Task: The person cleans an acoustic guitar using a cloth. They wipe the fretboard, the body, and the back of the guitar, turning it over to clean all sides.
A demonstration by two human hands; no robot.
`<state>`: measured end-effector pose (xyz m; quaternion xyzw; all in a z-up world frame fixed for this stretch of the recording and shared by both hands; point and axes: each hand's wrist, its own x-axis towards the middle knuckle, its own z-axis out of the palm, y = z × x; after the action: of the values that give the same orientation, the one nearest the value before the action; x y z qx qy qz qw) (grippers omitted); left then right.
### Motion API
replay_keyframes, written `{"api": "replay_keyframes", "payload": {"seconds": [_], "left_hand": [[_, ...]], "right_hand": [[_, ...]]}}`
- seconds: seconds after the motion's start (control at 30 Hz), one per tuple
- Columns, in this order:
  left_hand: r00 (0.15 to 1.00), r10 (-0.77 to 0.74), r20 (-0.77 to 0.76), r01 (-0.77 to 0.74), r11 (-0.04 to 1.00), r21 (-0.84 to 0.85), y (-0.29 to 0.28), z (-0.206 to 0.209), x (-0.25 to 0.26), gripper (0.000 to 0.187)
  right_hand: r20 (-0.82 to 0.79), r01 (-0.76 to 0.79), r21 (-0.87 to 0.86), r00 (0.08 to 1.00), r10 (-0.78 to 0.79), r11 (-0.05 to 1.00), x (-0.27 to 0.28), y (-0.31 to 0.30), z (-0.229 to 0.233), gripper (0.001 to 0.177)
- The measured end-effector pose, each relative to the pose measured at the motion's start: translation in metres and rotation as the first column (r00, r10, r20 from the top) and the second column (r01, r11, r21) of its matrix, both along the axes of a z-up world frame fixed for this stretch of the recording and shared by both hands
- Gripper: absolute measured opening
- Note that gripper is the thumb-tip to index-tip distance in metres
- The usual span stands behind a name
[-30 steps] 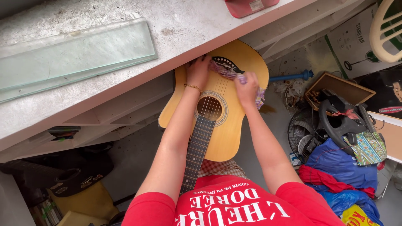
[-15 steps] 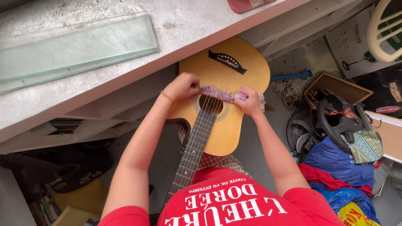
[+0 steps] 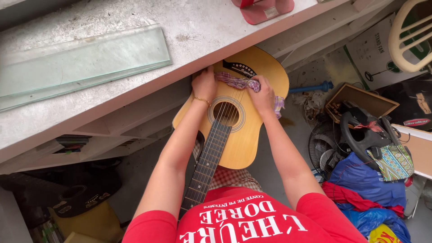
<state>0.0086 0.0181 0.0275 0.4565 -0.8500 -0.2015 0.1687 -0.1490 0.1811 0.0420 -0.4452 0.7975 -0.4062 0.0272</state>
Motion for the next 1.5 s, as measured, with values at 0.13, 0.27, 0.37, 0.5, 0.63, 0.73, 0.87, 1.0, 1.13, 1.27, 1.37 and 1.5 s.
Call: {"api": "replay_keyframes", "payload": {"seconds": [0.13, 0.27, 0.37, 0.5, 0.63, 0.73, 0.87, 1.0, 1.13, 1.27, 1.37, 1.5], "left_hand": [[0.992, -0.116, -0.045, 0.116, 0.993, 0.003, 0.031, 0.001, 0.030, 0.031], [0.973, -0.215, 0.089, 0.224, 0.968, -0.112, 0.068, 0.034, 0.083, 0.032], [0.981, -0.095, 0.170, 0.130, 0.970, -0.205, 0.101, 0.052, 0.140, 0.054], [0.949, 0.085, -0.304, -0.110, 0.991, -0.069, 0.142, 0.010, 0.193, 0.090], [0.794, 0.329, -0.510, 0.096, 0.762, 0.641, 0.176, 0.020, 0.196, 0.096], [0.970, 0.238, -0.046, -0.052, 0.388, 0.920, 0.211, 0.039, 0.200, 0.080], [0.832, 0.490, -0.259, 0.351, -0.104, 0.931, 0.245, 0.032, 0.211, 0.058], [0.833, 0.542, -0.112, 0.420, -0.489, 0.764, 0.284, 0.046, 0.216, 0.028], [0.816, 0.390, -0.427, 0.506, -0.125, 0.854, 0.296, 0.038, 0.211, 0.014], [0.877, 0.359, -0.318, 0.342, -0.003, 0.940, 0.298, 0.066, 0.219, 0.009], [0.901, 0.326, -0.287, 0.296, 0.023, 0.955, 0.304, 0.083, 0.226, 0.008], [0.891, 0.297, -0.342, 0.352, 0.023, 0.936, 0.322, 0.084, 0.240, 0.009]], "right_hand": [[-0.021, -0.057, 0.083, 0.998, 0.059, 0.995, -0.008, 0.018, -0.006, 0.029], [-0.008, 0.202, 0.164, 0.979, -0.204, 0.966, -0.055, 0.074, -0.015, 0.027], [0.102, 0.500, 0.122, 0.853, -0.512, 0.857, -0.124, 0.142, -0.073, 0.025], [0.077, 0.391, -0.149, 0.920, -0.383, 0.908, -0.144, 0.163, -0.120, 0.021], [0.110, -0.115, -0.245, 0.983, 0.146, 0.963, 0.022, 0.091, -0.008, 0.032], [0.408, -0.288, -0.085, 0.863, 0.297, 0.954, 0.086, 0.071, -0.014, 0.028], [0.064, -0.410, -0.225, 0.899, 0.434, 0.884, 0.122, 0.079, 0.005, 0.027], [0.425, -0.215, -0.302, 0.841, 0.334, 0.929, 0.108, 0.085, -0.014, 0.026], [0.731, 0.098, -0.425, 0.624, 0.278, 0.900, 0.057, 0.081, -0.050, 0.028], [0.831, 0.239, -0.513, 0.379, 0.407, 0.824, 0.043, 0.099, 0.004, 0.020], [0.773, 0.241, -0.586, 0.452, 0.445, 0.773, 0.030, 0.118, 0.029, 0.015], [0.763, 0.361, -0.638, 0.418, 0.494, 0.680, 0.021, 0.142, 0.048, 0.013]]}}
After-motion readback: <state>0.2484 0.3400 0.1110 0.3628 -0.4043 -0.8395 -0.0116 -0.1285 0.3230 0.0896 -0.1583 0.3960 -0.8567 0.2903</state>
